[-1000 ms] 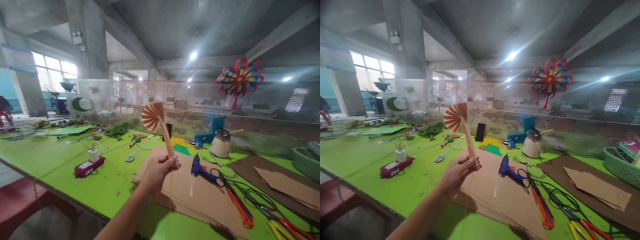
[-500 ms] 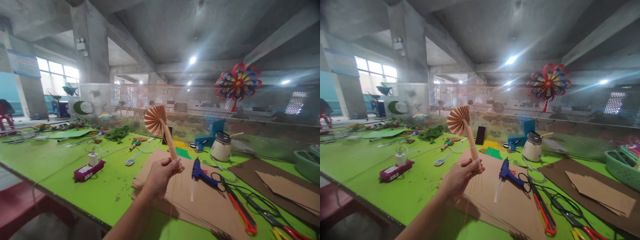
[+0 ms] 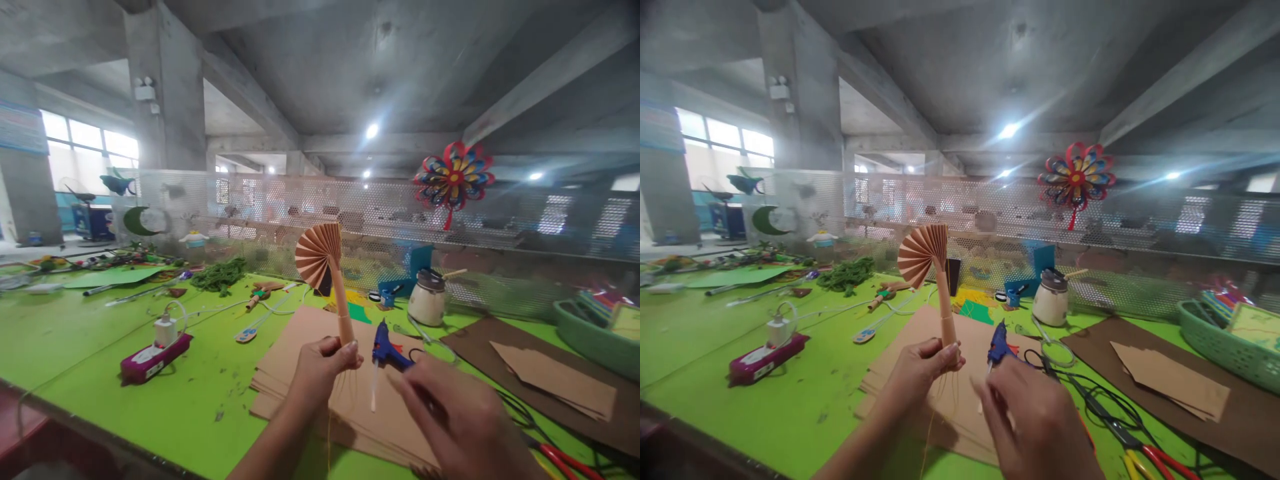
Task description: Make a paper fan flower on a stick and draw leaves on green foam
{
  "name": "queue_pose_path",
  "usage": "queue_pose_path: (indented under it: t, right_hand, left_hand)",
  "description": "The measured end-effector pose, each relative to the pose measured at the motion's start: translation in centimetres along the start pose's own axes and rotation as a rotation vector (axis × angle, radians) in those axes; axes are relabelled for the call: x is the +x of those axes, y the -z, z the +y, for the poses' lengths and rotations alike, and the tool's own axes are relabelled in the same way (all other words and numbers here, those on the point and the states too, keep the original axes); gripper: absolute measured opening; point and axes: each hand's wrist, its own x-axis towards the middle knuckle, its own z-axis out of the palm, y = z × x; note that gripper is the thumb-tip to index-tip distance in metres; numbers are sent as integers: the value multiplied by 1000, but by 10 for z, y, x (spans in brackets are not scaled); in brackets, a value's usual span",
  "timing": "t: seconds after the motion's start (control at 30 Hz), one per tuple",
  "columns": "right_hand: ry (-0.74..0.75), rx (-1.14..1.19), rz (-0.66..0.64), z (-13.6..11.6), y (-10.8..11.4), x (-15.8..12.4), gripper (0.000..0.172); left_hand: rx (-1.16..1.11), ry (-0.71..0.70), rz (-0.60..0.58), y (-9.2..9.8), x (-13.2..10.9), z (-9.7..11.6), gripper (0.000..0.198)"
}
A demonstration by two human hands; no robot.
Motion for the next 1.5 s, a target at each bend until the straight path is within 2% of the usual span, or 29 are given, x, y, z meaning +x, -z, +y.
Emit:
queue_pose_path:
  t: [0.03,0.07,0.1,0.2,0.3,0.4,0.5,0.67,0.87,1.03,1.17,1.33,1.5]
  right_hand:
    - [6,-2,80,-1,2,14,22]
    - [45,65,225,-3,1,28,21]
    - [84,173,316,-7,-3,41,20]
    - [-57,486,367,-22,-18,74,29]
    - [-188,737,346,-34,-31,96,38]
    - [-222,826,385,-39,-37,105,43]
    - [-207,853,428,-39,-43,107,39]
    - [-213,868,450,-31,-59,101,36]
    - [-236,830,483,-22,-71,95,28]
    - [-248,811,433,-32,-83,87,23]
    - [-286,826,384,-37,-93,80,20]
    - [-349,820,384,-27,-98,75,23]
    - [-380,789,367,-17,-93,70,27]
  left_hand:
    - [39,-20,2,-1,-1,-1,32]
    - [82,-46,9,-1,-2,-2,29]
    - [126,-77,20,-2,-2,-3,26]
    - [253,-190,81,-4,-2,-8,17]
    - [360,-286,145,-6,0,-13,14]
    - [442,-347,178,-7,2,-16,12]
    - [505,-400,191,-6,4,-17,10]
    - [576,-438,207,-3,5,-21,19]
    - [599,-458,186,-2,4,-23,15]
    - [581,-450,135,1,-1,-23,8]
    - [561,-430,118,3,-5,-23,10]
    - [556,-399,118,3,-4,-19,14]
    - [513,-386,93,2,-8,-23,17]
